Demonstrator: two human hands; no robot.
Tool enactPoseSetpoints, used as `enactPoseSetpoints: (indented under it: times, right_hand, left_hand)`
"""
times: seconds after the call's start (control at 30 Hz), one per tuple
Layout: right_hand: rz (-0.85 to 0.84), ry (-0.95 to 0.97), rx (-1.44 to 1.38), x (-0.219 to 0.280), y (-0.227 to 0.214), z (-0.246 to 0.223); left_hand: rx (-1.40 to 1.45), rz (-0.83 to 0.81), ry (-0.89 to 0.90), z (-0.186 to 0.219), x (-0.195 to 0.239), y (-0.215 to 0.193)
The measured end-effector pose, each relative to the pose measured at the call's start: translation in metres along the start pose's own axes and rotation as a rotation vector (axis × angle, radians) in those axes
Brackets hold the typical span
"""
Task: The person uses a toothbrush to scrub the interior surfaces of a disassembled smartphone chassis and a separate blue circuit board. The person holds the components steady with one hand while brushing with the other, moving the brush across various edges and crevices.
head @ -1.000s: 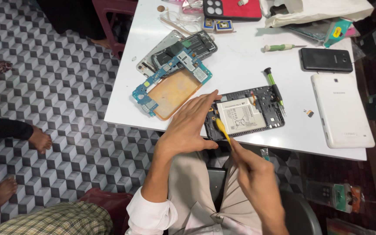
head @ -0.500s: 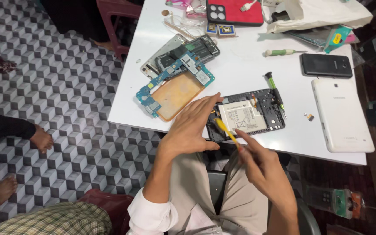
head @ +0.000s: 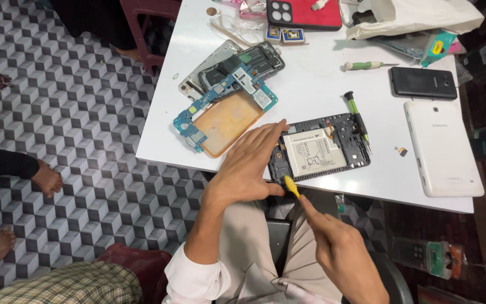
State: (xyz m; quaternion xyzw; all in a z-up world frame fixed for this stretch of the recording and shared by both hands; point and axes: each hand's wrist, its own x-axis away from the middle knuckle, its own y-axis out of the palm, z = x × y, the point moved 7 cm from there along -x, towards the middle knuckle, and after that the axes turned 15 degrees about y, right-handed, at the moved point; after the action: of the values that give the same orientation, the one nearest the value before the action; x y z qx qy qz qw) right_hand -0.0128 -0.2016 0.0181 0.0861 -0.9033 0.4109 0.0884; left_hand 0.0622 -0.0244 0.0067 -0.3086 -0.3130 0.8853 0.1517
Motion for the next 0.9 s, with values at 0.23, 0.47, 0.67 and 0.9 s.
enactPoseSetpoints:
  times: [0.23, 0.47, 0.67, 0.9]
  right_hand:
    - [0.041, -0.018, 0.077, -0.001, -0.002, -0.004]
    - [0.092, 0.057, 0.116, 0.000, 0.000, -0.007]
    - [0.082, 0.014, 0.210, -0.001, 0.008, -0.011]
    - [0.146, -0.046, 0.250, 0.007, 0.011, -0.001]
  left_hand:
    - [-0.033, 0.018, 0.050, 0.003, 0.000, -0.001]
    - [-0.032, 0.010, 0.051, 0.003, 0.001, 0.002]
    - [-0.012, -0.019, 0.001, 0.002, 0.000, -0.002]
    - [-0.028, 0.001, 0.044, 0.001, 0.001, 0.001]
